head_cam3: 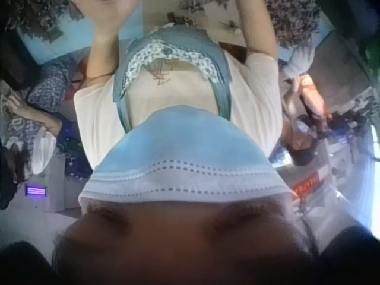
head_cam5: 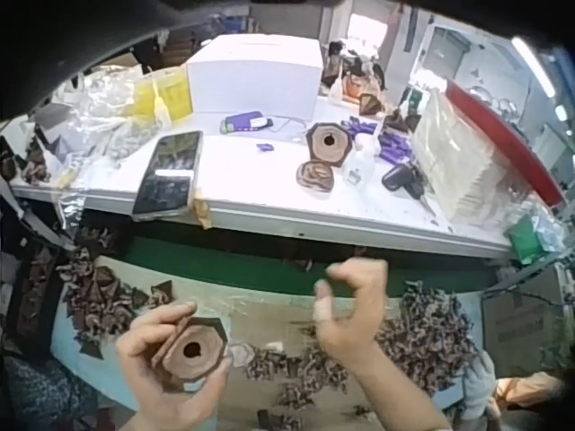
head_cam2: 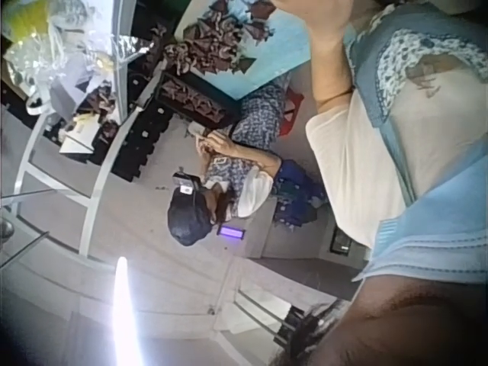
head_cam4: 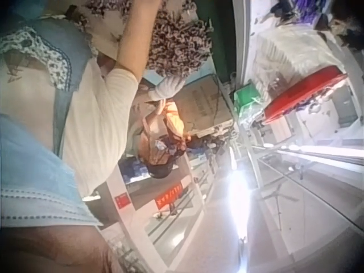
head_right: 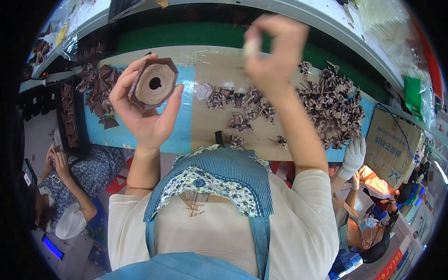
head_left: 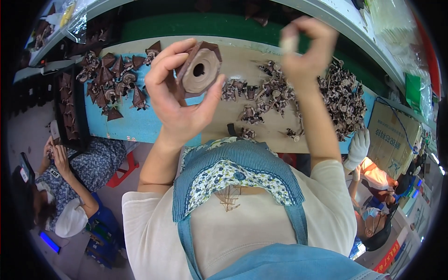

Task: The person assembles figurines by dispensing glue into the cavity of base pieces using a glue bottle and inserting miniature figures into the bases by hand.

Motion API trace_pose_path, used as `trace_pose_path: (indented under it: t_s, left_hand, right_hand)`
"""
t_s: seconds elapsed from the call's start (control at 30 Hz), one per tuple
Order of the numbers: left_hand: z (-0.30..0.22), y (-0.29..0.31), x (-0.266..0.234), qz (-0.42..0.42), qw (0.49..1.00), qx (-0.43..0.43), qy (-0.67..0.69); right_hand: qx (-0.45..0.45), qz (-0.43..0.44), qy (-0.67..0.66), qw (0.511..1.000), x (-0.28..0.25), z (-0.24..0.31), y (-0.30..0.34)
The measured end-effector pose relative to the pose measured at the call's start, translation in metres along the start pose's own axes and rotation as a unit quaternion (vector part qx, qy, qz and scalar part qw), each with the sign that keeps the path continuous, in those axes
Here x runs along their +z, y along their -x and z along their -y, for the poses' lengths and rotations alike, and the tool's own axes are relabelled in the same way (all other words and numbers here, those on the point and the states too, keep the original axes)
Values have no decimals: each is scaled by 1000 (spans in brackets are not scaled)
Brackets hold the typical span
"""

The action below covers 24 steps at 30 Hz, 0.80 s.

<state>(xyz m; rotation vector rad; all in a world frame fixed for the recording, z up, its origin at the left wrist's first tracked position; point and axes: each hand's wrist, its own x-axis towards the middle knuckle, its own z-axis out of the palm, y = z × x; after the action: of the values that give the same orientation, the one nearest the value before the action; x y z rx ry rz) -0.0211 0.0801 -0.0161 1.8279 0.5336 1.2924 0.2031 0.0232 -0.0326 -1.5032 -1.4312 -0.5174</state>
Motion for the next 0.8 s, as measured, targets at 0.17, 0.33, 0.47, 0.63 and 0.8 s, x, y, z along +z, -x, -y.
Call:
trace_pose_path:
  t_s: [0.17, 0.33, 0.47, 0.63, 0.8]
  left_hand:
    - [2, -5, 18, -25, 998, 61, 11]
    - [0, -7, 27, -80, 993, 83, 32]
    - [1, -11, 29, -105, 989, 106, 20]
    - [-1, -12, 33, -122, 979, 154, 48]
    - [-26, 2, 18, -9, 963, -107, 247]
  right_hand:
    - [243, 440, 24, 864, 30, 14, 169]
    - [312, 505, 35, 804, 40, 11, 215]
    - [319, 505, 20, 802, 38, 11, 214]
    - [463, 286, -166, 822, 12, 25, 153]
    - [500, 196, -384, 751, -45, 46, 66]
